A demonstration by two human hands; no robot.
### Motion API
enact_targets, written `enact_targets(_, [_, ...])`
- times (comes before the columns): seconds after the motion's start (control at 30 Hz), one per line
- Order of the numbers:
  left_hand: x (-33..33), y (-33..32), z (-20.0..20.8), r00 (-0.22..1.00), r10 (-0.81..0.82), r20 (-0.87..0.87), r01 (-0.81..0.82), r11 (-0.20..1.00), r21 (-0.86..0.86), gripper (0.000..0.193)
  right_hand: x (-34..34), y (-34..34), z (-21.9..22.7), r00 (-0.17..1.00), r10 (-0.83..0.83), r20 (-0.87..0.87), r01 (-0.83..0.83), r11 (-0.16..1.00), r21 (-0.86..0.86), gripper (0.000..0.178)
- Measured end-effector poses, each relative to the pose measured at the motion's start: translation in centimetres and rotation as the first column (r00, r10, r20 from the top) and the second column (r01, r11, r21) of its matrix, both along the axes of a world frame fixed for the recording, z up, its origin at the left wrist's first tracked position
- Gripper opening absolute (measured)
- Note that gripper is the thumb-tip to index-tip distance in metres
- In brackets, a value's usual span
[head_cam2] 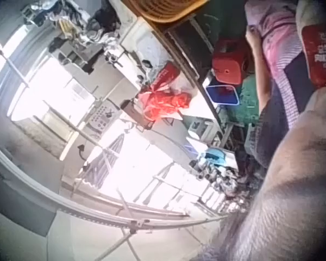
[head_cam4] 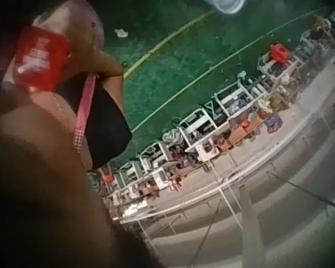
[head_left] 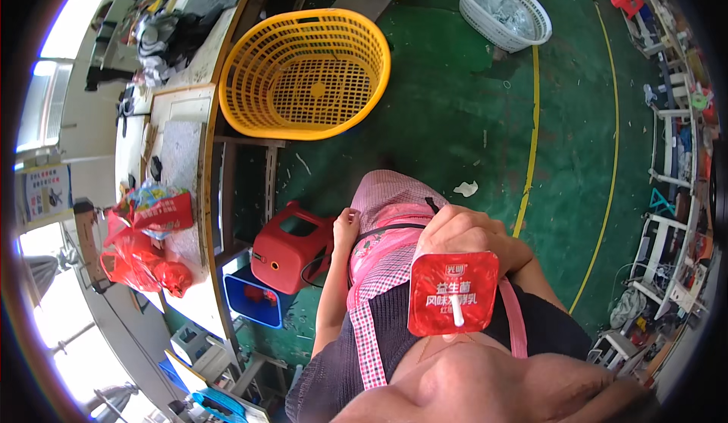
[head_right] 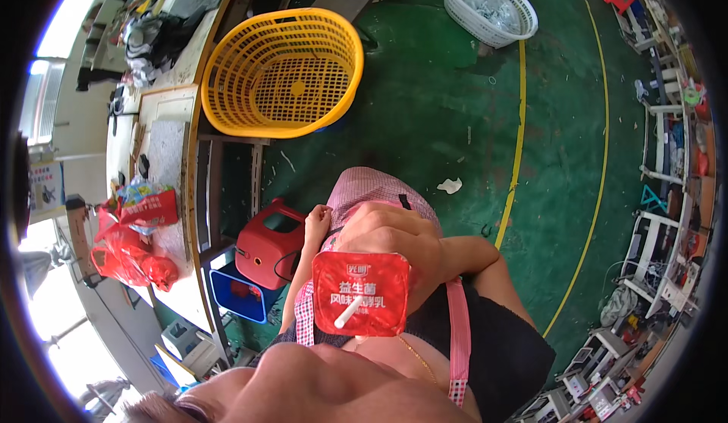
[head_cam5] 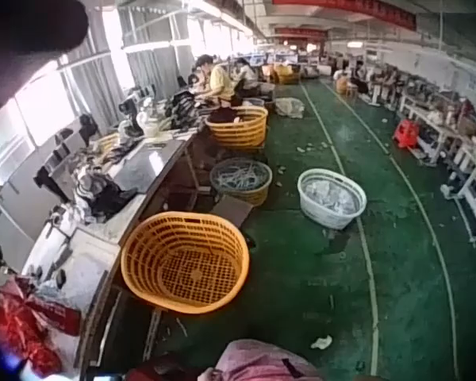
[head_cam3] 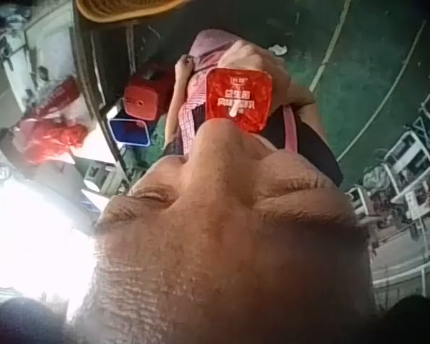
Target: Hammering shoe uppers to flatten and secure components at a manufacturing workbench.
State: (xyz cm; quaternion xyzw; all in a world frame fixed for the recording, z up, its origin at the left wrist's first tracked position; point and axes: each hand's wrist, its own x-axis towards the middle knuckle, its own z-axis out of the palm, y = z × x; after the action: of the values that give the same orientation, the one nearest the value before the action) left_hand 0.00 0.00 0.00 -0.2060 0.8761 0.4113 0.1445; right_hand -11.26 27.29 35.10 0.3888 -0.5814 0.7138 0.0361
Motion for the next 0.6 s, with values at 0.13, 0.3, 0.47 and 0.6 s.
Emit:
enact_targets(0.13, [-0.5, 2.3, 0.8, 0.997, -0.041, 0.058, 0.042, 0.999, -0.02, 0.017, -2.2, 3.0, -0.8, 0.98, -0.171, 0.099, 0.182, 0.976, -0.123, 0.051])
enact_targets(0.3, [-11.6, 7.8, -0.2, 0.984, -0.168, -0.058, 0.168, 0.986, -0.007, 0.018, -9.3, 9.1, -3.5, 0.965, -0.25, -0.085, 0.25, 0.968, -0.007, 0.069])
enact_targets(0.47, [-22.5, 16.3, 0.7, 0.971, -0.208, -0.118, 0.227, 0.956, 0.188, 0.018, -14.8, 17.8, -4.3, 0.892, -0.42, -0.168, 0.447, 0.876, 0.181, 0.081])
enact_targets(0.6, [-27.4, 18.9, 2.1, 0.912, -0.38, -0.156, 0.396, 0.914, 0.09, 0.019, -18.2, 21.4, -6.7, 0.771, -0.635, 0.051, 0.573, 0.727, 0.379, 0.075])
